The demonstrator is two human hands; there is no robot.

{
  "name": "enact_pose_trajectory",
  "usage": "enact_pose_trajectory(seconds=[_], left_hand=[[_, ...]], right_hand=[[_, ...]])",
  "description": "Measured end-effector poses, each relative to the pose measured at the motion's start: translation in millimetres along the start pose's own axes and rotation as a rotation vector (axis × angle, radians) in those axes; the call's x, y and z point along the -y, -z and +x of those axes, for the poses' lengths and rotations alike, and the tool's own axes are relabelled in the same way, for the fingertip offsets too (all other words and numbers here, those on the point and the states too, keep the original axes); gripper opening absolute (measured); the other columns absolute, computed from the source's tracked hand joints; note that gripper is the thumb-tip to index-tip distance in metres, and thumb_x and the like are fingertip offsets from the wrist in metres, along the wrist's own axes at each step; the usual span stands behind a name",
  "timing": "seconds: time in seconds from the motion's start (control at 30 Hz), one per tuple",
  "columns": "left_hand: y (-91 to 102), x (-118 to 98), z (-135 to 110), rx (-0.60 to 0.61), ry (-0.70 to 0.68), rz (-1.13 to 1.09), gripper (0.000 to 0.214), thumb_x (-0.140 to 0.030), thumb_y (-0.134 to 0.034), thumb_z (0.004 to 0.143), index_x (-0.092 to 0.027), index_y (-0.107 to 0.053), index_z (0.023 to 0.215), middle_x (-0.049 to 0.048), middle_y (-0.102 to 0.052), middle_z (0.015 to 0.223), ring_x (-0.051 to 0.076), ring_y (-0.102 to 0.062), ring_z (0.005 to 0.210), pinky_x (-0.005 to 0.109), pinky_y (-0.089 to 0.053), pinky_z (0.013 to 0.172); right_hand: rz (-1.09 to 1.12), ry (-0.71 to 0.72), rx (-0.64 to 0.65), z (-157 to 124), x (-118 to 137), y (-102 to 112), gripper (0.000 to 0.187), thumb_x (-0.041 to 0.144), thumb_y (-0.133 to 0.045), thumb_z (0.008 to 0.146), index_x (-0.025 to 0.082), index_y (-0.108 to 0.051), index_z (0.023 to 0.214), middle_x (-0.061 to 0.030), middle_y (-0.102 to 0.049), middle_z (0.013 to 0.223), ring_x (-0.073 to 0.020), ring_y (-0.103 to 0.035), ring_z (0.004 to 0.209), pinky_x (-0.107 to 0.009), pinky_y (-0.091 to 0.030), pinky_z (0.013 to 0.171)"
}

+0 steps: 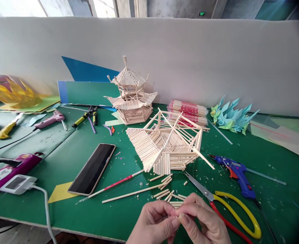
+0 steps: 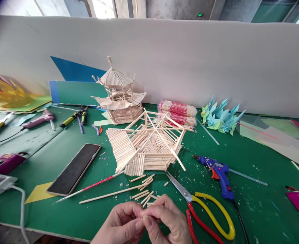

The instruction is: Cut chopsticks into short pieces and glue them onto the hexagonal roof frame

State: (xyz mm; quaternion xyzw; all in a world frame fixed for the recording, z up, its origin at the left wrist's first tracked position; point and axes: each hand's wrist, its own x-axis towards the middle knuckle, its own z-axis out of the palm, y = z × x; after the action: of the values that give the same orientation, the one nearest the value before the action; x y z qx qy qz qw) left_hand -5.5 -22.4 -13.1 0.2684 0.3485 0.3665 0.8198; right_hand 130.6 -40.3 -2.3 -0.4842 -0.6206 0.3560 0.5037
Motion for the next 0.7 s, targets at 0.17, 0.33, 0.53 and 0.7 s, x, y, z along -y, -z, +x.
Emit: enact_pose_trajectory(seconds=[0.17, 0.33, 0.53, 0.7], left_hand=[[-6.8, -4.9, -1.0, -0.096, -0.015, -0.025, 0.025, -0.033, -0.079, 0.056, -0.014, -0.063, 0.057, -0.0056, -0.046, 0.040, 0.004, -0.035, 0.037, 0.017, -0.024, 0.038], [-3.2, -15.7, -4.2, -0.209, -0.040, 0.027, 0.026, -0.033, -0.079, 0.056, -0.013, -0.064, 0.058, -0.0052, -0.046, 0.044, 0.004, -0.034, 0.042, 0.017, -0.024, 0.042], [11.3, -21.8, -11.3, -0.405, -0.164, 0.117, 0.025, -0.034, -0.078, 0.057, -0.013, -0.063, 0.059, -0.0050, -0.045, 0.048, 0.006, -0.033, 0.047, 0.017, -0.026, 0.044], [15.8, -26.2, -13.9, -0.518, -0.306, 0.208, 0.025, -0.035, -0.077, 0.058, -0.014, -0.063, 0.059, -0.0036, -0.048, 0.054, 0.007, -0.035, 0.050, 0.017, -0.029, 0.044]], right_hand=[[-0.300, -0.040, -0.056, 4.9, -3.1, 29.4, 0.015, 0.028, -0.050, 0.083, 0.024, -0.063, 0.090, -0.0029, -0.064, 0.079, -0.0157, -0.062, 0.070, -0.021, -0.050, 0.058], [-0.927, -0.389, -0.379, 4.7, -45.4, 120.5, 0.034, 0.045, -0.047, 0.079, 0.019, -0.053, 0.100, -0.0082, -0.060, 0.090, -0.0228, -0.059, 0.079, -0.032, -0.049, 0.067], [-1.046, -0.605, -0.259, 11.2, -95.1, 177.5, 0.041, 0.042, -0.052, 0.069, 0.012, -0.051, 0.097, -0.0169, -0.060, 0.090, -0.0336, -0.060, 0.083, -0.045, -0.048, 0.072], [-0.948, -0.728, -0.200, 14.0, -96.2, 189.1, 0.027, 0.049, -0.049, 0.072, 0.024, -0.058, 0.075, -0.0074, -0.064, 0.056, -0.0264, -0.062, 0.047, -0.036, -0.049, 0.045]])
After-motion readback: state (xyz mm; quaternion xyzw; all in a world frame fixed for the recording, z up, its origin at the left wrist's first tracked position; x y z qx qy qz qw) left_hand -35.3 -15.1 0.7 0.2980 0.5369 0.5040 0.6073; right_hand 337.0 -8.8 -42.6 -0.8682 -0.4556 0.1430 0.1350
